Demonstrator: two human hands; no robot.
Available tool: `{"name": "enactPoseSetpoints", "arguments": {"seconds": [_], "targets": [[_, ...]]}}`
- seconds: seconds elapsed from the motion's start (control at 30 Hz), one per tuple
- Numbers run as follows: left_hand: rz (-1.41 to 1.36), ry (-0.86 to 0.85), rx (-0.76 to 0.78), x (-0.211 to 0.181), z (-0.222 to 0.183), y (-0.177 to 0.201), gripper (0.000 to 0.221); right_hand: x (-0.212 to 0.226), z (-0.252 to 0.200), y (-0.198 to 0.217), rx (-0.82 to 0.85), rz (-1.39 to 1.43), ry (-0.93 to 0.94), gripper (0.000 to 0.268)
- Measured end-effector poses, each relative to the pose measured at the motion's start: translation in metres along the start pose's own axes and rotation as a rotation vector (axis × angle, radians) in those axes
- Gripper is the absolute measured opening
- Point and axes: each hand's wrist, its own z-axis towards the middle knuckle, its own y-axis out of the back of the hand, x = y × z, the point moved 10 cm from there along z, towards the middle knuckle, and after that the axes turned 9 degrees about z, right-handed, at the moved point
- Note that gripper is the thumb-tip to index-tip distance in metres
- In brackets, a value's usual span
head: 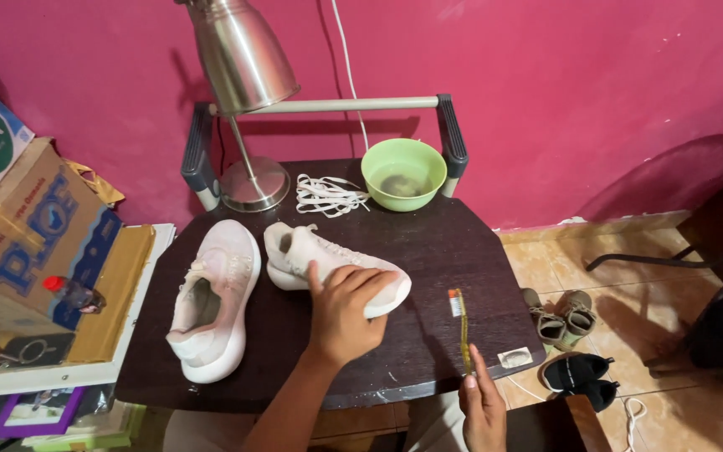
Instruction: Cleaning white sneakers using a toothbrush and a cleaning solution.
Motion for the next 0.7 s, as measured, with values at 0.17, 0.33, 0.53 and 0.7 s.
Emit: {"name": "enactPoseSetpoints", "arguments": {"seconds": [0.17,0.33,0.53,0.7], "targets": [[-0.162,0.039,-0.067,0.015,-0.022,0.038,0.051,0.022,-0.032,-0.043,0.152,-0.358,0.507,0.046],[-0.25,0.009,-0.108,0.017,-0.034,0.057,0.048,0.048,-0.045,-0.095,0.393,-0.403,0.826,0.055],[-0.303,0.032,-0.154,0.027,-0.036,0.069,0.042,0.064,-0.057,-0.102,0.105,-0.359,0.845,0.034],[-0.298,0.022,-0.216,0.025,-0.036,0.074,0.039,0.066,-0.042,-0.097,0.103,-0.423,0.812,0.044]]}}
